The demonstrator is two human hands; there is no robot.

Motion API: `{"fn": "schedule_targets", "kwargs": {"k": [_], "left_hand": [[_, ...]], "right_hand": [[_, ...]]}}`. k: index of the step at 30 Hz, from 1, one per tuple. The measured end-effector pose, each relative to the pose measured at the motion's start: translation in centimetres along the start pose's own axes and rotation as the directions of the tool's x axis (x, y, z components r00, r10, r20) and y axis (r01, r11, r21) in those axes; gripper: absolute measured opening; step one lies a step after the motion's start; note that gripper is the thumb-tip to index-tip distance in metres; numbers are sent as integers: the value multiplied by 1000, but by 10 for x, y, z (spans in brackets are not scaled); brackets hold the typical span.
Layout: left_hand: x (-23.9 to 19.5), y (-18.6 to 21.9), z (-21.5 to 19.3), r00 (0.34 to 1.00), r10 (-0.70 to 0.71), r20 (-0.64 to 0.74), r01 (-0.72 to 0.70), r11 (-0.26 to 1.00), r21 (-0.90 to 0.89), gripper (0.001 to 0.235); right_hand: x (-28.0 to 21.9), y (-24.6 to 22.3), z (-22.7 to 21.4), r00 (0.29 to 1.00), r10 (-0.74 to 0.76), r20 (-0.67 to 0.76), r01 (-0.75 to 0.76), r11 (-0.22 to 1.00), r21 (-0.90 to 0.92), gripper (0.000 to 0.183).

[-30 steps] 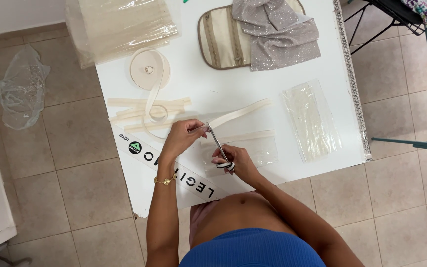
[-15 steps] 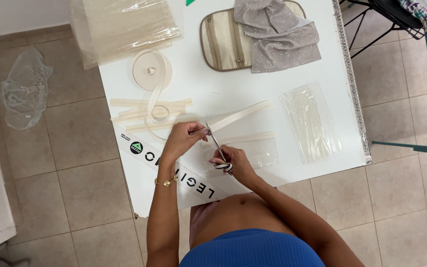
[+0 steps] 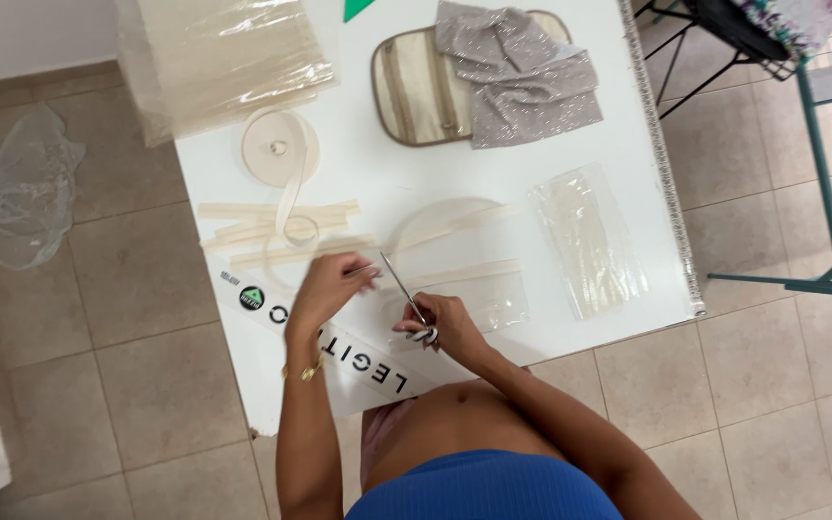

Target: The person cuts a piece of gray glittery fabric and then uses scissors to cut several strips of beige ribbon on a white table. The person arranges the ribbon strips and cuts them into smaller pieces, placing the cut pieces on the table.

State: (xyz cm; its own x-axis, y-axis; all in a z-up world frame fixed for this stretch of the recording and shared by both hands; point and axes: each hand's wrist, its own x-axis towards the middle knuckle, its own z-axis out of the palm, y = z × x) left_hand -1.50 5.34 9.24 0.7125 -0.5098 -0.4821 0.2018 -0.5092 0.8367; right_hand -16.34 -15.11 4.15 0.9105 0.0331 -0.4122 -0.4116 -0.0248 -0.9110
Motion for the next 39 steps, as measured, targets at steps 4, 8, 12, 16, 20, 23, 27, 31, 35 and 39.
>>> {"fn": "schedule_targets", "kwargs": {"k": [4, 8, 12, 16, 20, 23, 27, 31, 35, 39], "left_hand": [[-20, -11, -10, 982, -110, -153, 101, 993, -64, 26], [-41, -6, -22, 931, -173, -323, 188, 982, 16, 26], [-58, 43, -13, 922, -167, -350, 199, 978, 57, 35], [-41, 42, 7, 948, -128, -290, 151, 987, 59, 39], [-28, 28, 26, 977, -75, -201, 105, 984, 146, 39], [-27, 24, 34, 981, -50, -187, 89, 975, 205, 40], [-45, 43, 38, 978, 0, -211, 44, 977, 206, 35], [-52, 9, 65, 948, -140, -285, 187, 972, 143, 42], [-49, -16, 85, 913, -195, -357, 220, 975, 31, 31], [-38, -32, 100, 894, -212, -394, 218, 975, -30, 40]], "right_hand": [[-4, 0, -27, 987, -149, -54, 136, 971, -196, 32], [-20, -22, -68, 987, -129, -99, 113, 982, -154, 40], [-39, -37, -91, 984, -168, 62, 179, 935, -305, 49], [-31, -32, -108, 982, -144, -123, 110, 963, -247, 42], [0, 8, -157, 926, -144, -349, 50, 963, -264, 38], [52, -14, -218, 798, -500, -337, 190, 739, -646, 40], [144, -81, -274, 689, -707, -162, 230, 425, -875, 68], [265, -42, -332, 855, -519, -18, 150, 281, -948, 83], [286, -72, -331, 833, -552, -44, 135, 279, -951, 5], [332, -118, -378, 726, -660, -192, 134, 410, -902, 18]]}}
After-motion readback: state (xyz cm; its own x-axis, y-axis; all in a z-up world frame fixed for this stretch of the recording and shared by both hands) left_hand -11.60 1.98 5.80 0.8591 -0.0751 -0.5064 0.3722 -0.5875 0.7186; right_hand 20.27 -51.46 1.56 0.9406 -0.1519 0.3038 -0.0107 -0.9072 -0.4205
